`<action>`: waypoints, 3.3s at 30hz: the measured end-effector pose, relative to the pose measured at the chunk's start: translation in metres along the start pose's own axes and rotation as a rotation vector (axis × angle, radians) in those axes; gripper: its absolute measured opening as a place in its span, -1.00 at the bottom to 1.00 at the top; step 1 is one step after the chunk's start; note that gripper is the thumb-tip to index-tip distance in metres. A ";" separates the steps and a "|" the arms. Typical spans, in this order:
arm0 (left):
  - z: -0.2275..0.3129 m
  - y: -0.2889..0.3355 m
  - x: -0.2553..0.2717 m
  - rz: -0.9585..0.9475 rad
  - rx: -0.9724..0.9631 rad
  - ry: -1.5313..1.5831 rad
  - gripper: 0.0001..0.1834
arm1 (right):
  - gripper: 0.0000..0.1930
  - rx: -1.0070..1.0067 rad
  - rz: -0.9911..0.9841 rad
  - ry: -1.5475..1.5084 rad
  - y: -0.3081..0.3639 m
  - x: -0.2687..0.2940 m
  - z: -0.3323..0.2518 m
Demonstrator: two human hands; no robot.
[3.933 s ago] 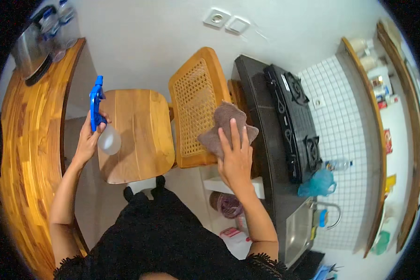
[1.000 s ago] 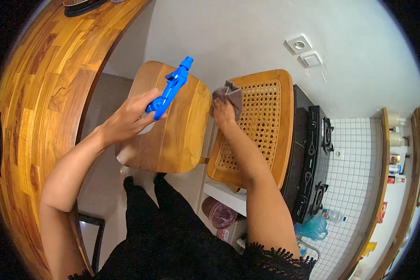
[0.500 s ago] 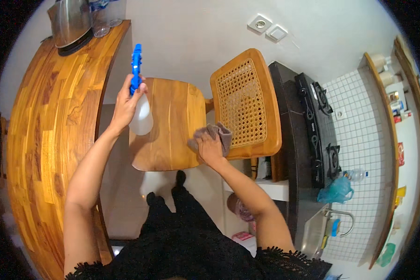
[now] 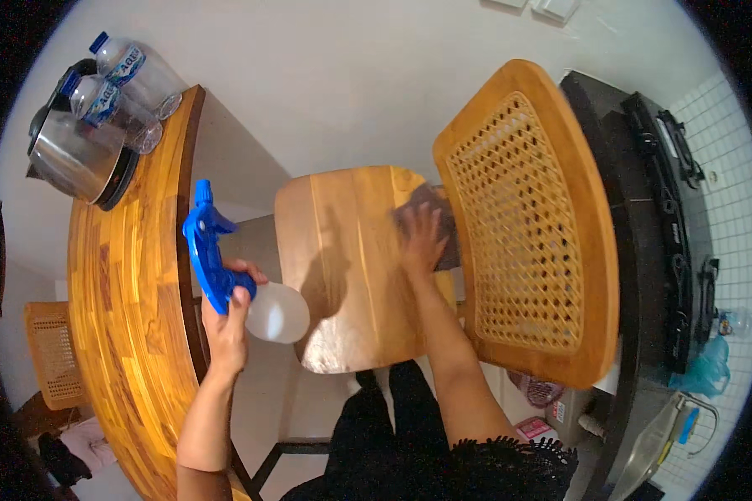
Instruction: The person cleans a wooden dining table and a matching wooden chair using a spray bottle and a cloth. They spray the surfaces and wipe them down, moving between the table and the chair throughout the process.
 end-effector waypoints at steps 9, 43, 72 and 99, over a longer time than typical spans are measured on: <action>-0.003 0.007 -0.009 -0.067 0.065 0.061 -0.45 | -0.46 0.753 0.019 -0.307 -0.006 -0.050 -0.181; -0.002 0.035 -0.049 -0.270 -0.156 -0.112 -0.72 | -0.46 0.393 -0.491 -0.503 0.257 0.090 -0.083; 0.162 0.313 0.186 0.045 -0.421 0.230 -0.52 | -0.57 0.319 -0.144 -1.253 0.247 0.319 -0.172; 0.171 0.276 0.256 0.449 -0.433 0.020 -0.52 | -0.66 1.754 -0.106 -0.848 0.274 0.232 -0.395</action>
Point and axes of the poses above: each hand's wrist, its own y-axis away from the middle knuckle, its own x-axis out of the back of the hand, z = x × y, the point moved 4 cm from there along -y, towards the middle knuckle
